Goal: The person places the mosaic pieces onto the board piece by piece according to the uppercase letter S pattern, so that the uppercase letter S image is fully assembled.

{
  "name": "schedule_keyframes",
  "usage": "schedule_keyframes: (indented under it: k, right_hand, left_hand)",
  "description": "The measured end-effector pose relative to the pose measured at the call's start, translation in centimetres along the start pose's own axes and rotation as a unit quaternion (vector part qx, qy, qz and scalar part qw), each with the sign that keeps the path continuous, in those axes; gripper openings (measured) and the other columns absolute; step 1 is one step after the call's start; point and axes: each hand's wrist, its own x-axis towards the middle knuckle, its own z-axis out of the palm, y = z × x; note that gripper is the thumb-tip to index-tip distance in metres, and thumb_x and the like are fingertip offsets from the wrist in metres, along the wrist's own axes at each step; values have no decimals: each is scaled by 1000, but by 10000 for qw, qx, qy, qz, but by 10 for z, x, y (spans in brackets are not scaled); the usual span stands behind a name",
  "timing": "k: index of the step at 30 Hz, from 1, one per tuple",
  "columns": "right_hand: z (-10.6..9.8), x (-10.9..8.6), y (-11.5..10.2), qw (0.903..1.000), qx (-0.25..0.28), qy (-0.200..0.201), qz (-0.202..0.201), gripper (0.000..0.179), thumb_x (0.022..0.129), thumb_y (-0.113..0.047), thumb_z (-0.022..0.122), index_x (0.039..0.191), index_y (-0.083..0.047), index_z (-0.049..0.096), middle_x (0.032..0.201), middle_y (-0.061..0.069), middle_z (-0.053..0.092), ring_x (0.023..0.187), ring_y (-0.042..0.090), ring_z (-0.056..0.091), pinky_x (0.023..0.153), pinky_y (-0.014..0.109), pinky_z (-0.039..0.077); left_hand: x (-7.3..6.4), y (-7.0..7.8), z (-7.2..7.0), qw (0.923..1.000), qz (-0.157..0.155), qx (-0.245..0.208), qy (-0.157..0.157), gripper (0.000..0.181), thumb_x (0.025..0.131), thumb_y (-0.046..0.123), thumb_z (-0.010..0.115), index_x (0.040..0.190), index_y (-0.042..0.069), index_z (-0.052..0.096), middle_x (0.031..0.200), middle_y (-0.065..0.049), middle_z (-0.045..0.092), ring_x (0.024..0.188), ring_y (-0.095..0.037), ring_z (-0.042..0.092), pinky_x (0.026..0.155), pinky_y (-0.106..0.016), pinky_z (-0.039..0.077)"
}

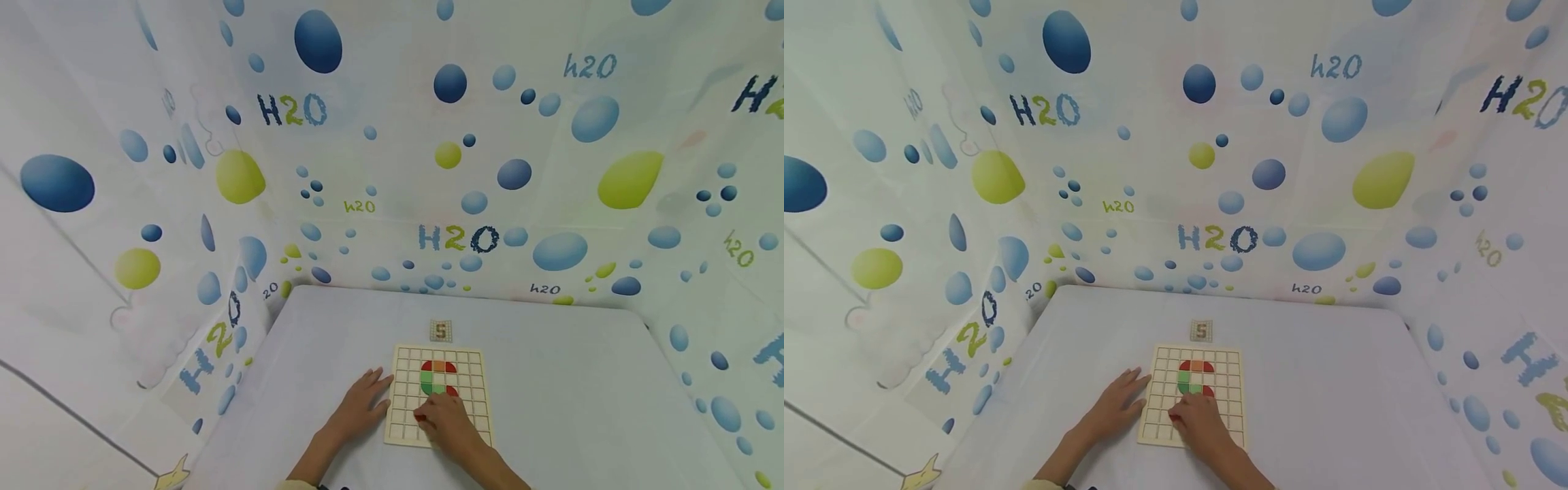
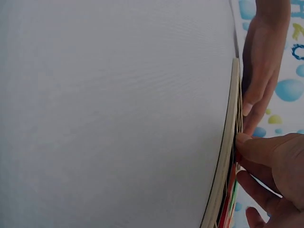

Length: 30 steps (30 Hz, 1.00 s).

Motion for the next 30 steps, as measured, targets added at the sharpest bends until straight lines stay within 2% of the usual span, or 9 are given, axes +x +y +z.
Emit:
schedule_keyframes:
  k: [6,9,15,24,30]
  right_hand:
    - [4,-6,2,9979,-379,462,-248,20,90,-21,85,110,-21,86,96,-14,71,96,7,64,87,44,46]
    - [3,-9,2,9973,-423,539,-278,20,90,-20,85,111,-20,85,96,-12,70,97,7,64,89,47,47]
    - [1,-12,2,9985,-375,402,-12,22,91,-21,84,113,-22,85,98,-11,68,100,9,65,95,56,47]
    - [-1,-13,5,9987,-381,349,23,22,90,-21,84,112,-22,85,100,-15,72,102,12,64,92,54,47]
    - [-4,-9,5,9991,-194,-15,385,8,94,-22,81,101,-23,82,99,-15,74,104,15,62,94,55,47]
  left_hand:
    - [1,-2,4,10000,-18,55,-6,53,104,30,63,154,13,56,164,-18,45,153,-44,38,123,-64,35]
    - [1,-3,5,9999,-16,96,50,53,103,29,64,153,14,56,163,-18,46,153,-44,38,122,-65,36]
    - [1,-2,4,9999,-20,130,106,52,104,30,63,153,14,57,163,-18,46,153,-45,39,122,-65,36]
    - [1,-1,3,10000,84,50,16,53,104,30,63,153,12,56,162,-21,46,152,-46,39,121,-67,36]
    - [0,-2,3,9998,127,81,103,52,103,28,65,152,13,57,162,-20,47,151,-46,40,120,-67,37]
